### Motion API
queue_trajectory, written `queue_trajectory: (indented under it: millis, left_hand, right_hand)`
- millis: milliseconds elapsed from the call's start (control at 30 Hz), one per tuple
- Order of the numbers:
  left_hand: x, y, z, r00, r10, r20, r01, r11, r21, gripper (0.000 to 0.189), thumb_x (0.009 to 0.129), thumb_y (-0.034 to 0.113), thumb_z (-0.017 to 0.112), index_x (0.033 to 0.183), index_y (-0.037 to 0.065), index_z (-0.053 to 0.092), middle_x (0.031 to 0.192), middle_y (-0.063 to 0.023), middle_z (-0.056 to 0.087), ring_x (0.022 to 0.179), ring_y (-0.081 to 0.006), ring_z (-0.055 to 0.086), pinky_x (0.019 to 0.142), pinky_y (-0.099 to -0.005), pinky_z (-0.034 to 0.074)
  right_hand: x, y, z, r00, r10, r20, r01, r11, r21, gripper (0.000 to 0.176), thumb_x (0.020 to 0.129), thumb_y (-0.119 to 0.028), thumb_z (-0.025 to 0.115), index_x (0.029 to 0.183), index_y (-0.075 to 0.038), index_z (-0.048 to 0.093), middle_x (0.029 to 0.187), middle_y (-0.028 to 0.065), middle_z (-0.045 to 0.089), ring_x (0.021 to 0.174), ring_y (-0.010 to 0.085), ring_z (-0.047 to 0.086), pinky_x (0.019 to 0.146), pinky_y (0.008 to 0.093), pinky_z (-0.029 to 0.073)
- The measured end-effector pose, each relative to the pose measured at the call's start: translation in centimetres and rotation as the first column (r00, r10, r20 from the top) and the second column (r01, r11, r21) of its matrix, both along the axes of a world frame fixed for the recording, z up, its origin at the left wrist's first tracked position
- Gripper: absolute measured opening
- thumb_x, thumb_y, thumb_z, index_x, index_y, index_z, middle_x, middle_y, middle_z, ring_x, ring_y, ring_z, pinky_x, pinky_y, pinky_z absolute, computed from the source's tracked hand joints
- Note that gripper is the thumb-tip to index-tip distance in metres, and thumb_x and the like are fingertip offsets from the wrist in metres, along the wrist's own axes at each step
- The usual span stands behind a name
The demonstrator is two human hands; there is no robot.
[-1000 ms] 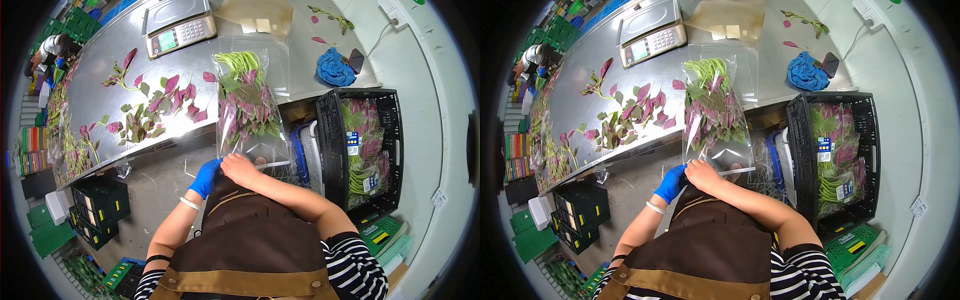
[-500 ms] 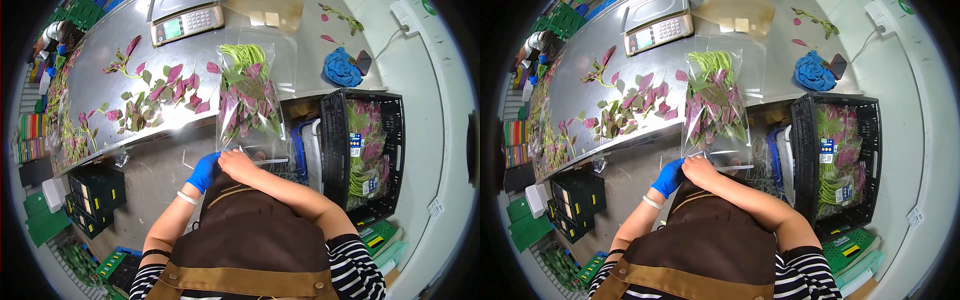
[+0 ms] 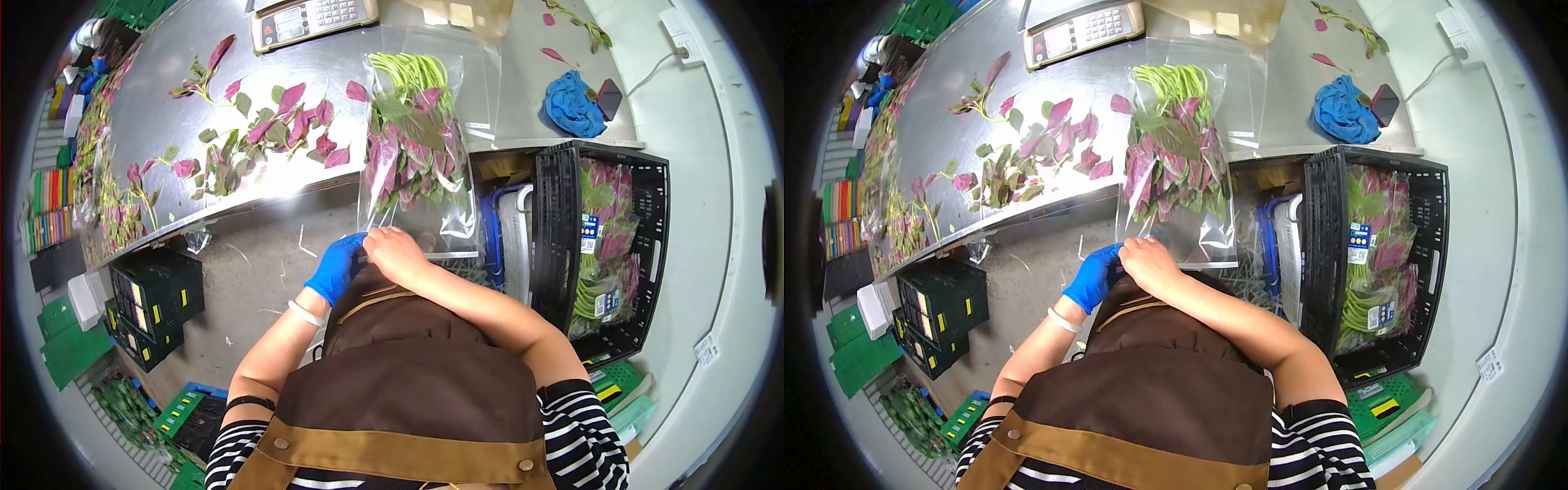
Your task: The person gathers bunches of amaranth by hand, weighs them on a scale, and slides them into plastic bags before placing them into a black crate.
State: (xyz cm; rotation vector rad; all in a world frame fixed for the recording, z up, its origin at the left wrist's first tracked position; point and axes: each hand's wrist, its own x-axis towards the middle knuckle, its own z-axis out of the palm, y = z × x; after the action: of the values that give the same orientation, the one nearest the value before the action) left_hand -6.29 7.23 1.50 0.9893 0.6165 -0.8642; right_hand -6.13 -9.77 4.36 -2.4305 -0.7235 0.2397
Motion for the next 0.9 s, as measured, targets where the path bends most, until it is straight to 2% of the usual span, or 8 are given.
queue_trajectory:
  millis: [267, 400, 433, 533, 567, 633, 700, 900]
  left_hand:
    - [0.1, -1.5, 0.7, 0.993, -0.06, 0.1, 0.035, 0.972, 0.232, 0.024, 0.093, 0.012, 0.048, 0.111, 0.0, 0.06, 0.098, -0.0067, 0.063, 0.086, -0.0168, 0.063, 0.083, -0.0295, 0.049]
    - [0.7, 0.2, 0.7, 0.963, -0.212, 0.167, 0.184, 0.969, 0.165, 0.034, 0.097, 0.019, 0.047, 0.118, -0.006, 0.055, 0.109, -0.0158, 0.061, 0.103, -0.027, 0.062, 0.09, -0.0333, 0.048]
    - [0.9, 0.7, 0.4, 0.956, -0.226, 0.188, 0.211, 0.973, 0.094, 0.034, 0.097, 0.02, 0.047, 0.12, -0.005, 0.054, 0.11, -0.0148, 0.062, 0.102, -0.0252, 0.062, 0.09, -0.0324, 0.048]
    - [1.0, 3.8, -5.3, 0.982, -0.139, 0.126, 0.146, 0.988, -0.042, 0.038, 0.096, 0.024, 0.051, 0.126, 0.0, 0.053, 0.118, -0.0136, 0.061, 0.105, -0.0243, 0.061, 0.091, -0.0333, 0.047]
    - [1.3, 3.8, -4.9, 0.908, -0.257, 0.331, 0.177, 0.951, 0.254, 0.04, 0.094, 0.023, 0.053, 0.128, 0.001, 0.051, 0.122, -0.0136, 0.058, 0.11, -0.0253, 0.058, 0.095, -0.0355, 0.044]
    - [3.0, 3.0, -2.4, 0.603, -0.594, 0.532, 0.012, 0.674, 0.739, 0.045, 0.091, 0.021, 0.057, 0.131, 0.002, 0.048, 0.13, -0.0134, 0.054, 0.119, -0.0273, 0.052, 0.101, -0.0398, 0.04]
    - [4.7, 1.9, -0.4, 0.205, -0.865, 0.458, -0.225, 0.414, 0.882, 0.047, 0.087, 0.019, 0.061, 0.131, 0.007, 0.05, 0.133, -0.0103, 0.051, 0.122, -0.0279, 0.049, 0.103, -0.0396, 0.037]
    - [6.9, 0.5, 1.5, -0.431, -0.872, 0.233, -0.238, 0.36, 0.902, 0.045, 0.08, 0.012, 0.064, 0.124, 0.016, 0.056, 0.129, -0.0082, 0.054, 0.118, -0.0278, 0.051, 0.099, -0.0386, 0.04]
  right_hand:
    - [-0.9, -5.5, 2.2, 0.973, 0.229, 0.015, -0.23, 0.967, 0.109, 0.013, 0.083, -0.016, 0.054, 0.084, -0.003, 0.056, 0.086, 0.0086, 0.056, 0.087, 0.0245, 0.056, 0.077, 0.0362, 0.044]
    - [-11.7, -16.9, -5.0, 0.998, 0.033, 0.05, -0.016, 0.95, -0.312, 0.013, 0.085, -0.016, 0.053, 0.087, -0.006, 0.061, 0.091, 0.0097, 0.06, 0.091, 0.0264, 0.058, 0.079, 0.0386, 0.045]
    - [-16.9, -19.8, -9.1, 0.874, -0.053, -0.482, -0.252, 0.8, -0.544, 0.012, 0.079, -0.013, 0.057, 0.084, -0.005, 0.064, 0.086, 0.0125, 0.062, 0.09, 0.0297, 0.06, 0.078, 0.0406, 0.047]
    - [-24.3, -24.5, -12.9, 0.691, -0.077, -0.719, -0.361, 0.825, -0.435, 0.018, 0.076, -0.018, 0.055, 0.087, -0.009, 0.066, 0.092, 0.0144, 0.063, 0.093, 0.0332, 0.06, 0.08, 0.0422, 0.048]
    - [-21.8, -23.3, -9.6, 0.545, -0.189, -0.817, -0.367, 0.822, -0.435, 0.019, 0.073, -0.016, 0.057, 0.086, -0.009, 0.067, 0.089, 0.0146, 0.063, 0.093, 0.0349, 0.059, 0.08, 0.041, 0.048]
    - [-13.8, -21.4, -6.3, 0.906, -0.242, -0.347, 0.046, 0.872, -0.487, 0.037, 0.074, -0.001, 0.054, 0.109, -0.01, 0.064, 0.115, 0.0166, 0.058, 0.104, 0.0351, 0.054, 0.086, 0.0418, 0.046]
    - [-7.0, -18.4, -1.3, 0.851, -0.504, 0.145, 0.522, 0.789, -0.323, 0.048, 0.076, 0.0, 0.053, 0.123, -0.006, 0.052, 0.127, 0.0122, 0.049, 0.119, 0.0305, 0.044, 0.099, 0.043, 0.037]
    - [0.9, -15.7, -2.2, 0.926, -0.149, 0.346, 0.209, 0.967, -0.144, 0.027, 0.078, -0.007, 0.057, 0.106, -0.006, 0.057, 0.122, 0.0107, 0.054, 0.12, 0.0293, 0.046, 0.101, 0.0405, 0.037]
